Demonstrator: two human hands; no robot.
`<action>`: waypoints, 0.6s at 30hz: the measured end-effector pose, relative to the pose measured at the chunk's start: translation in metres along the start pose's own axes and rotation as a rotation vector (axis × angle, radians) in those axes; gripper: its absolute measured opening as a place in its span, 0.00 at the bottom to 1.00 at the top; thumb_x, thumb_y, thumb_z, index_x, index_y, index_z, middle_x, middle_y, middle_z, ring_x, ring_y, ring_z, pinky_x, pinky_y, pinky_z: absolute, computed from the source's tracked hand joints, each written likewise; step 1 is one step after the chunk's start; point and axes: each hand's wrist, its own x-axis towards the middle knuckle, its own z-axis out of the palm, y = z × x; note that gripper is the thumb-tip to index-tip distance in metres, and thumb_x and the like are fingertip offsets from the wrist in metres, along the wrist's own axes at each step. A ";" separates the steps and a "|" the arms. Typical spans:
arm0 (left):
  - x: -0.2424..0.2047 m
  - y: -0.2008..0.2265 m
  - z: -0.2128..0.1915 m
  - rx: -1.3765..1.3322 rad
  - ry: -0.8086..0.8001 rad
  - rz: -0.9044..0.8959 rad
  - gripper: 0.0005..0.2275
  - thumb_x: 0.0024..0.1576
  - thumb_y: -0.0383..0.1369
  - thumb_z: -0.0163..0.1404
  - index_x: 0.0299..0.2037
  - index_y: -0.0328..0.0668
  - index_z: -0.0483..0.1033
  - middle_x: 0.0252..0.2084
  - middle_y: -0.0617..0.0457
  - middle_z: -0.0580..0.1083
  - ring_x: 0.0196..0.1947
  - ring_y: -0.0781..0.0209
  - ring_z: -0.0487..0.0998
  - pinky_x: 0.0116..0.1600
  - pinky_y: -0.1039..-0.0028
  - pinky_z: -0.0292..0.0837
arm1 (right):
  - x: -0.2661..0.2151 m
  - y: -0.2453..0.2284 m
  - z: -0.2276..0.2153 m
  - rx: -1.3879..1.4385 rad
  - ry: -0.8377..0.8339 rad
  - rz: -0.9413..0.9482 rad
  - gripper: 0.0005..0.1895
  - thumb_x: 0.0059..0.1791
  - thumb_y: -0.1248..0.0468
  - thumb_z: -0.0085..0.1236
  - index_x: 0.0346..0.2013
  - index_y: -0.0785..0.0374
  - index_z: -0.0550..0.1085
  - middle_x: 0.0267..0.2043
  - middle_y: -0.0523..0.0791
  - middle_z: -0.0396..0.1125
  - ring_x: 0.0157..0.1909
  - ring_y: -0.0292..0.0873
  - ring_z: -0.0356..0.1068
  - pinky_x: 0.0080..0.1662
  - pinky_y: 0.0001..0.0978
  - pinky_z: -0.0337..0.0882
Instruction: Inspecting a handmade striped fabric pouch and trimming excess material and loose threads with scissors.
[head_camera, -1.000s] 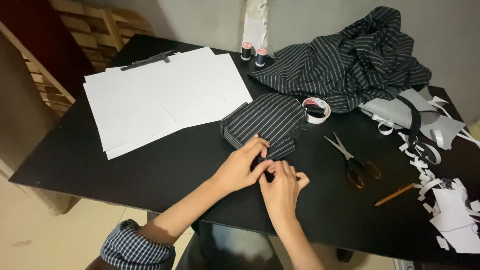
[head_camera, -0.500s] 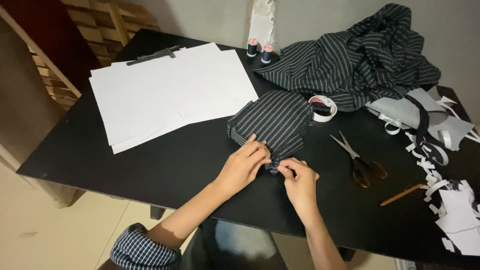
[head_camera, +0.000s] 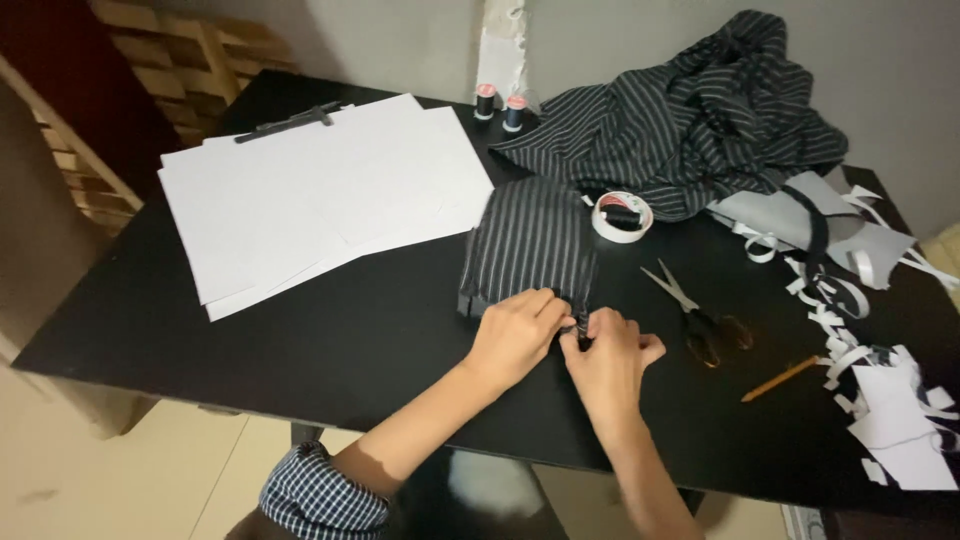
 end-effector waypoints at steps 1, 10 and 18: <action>0.004 0.001 0.003 -0.005 0.003 0.007 0.05 0.56 0.30 0.49 0.27 0.43 0.71 0.21 0.57 0.65 0.24 0.62 0.71 0.31 0.79 0.69 | 0.005 0.000 -0.003 -0.005 0.006 0.004 0.12 0.38 0.58 0.60 0.23 0.53 0.64 0.22 0.37 0.62 0.34 0.44 0.67 0.52 0.47 0.54; 0.006 -0.004 0.022 0.047 -0.081 0.033 0.08 0.47 0.29 0.57 0.35 0.39 0.74 0.27 0.54 0.69 0.30 0.60 0.74 0.32 0.77 0.71 | 0.023 0.027 0.030 -0.230 0.089 -0.222 0.11 0.34 0.60 0.58 0.22 0.53 0.64 0.21 0.36 0.55 0.29 0.36 0.63 0.51 0.44 0.55; 0.005 -0.007 0.024 0.029 0.007 0.020 0.06 0.52 0.31 0.54 0.36 0.39 0.74 0.30 0.54 0.69 0.30 0.62 0.73 0.35 0.79 0.71 | 0.029 0.022 -0.013 0.041 0.064 -0.305 0.05 0.42 0.64 0.51 0.31 0.58 0.73 0.24 0.37 0.62 0.31 0.36 0.64 0.50 0.45 0.56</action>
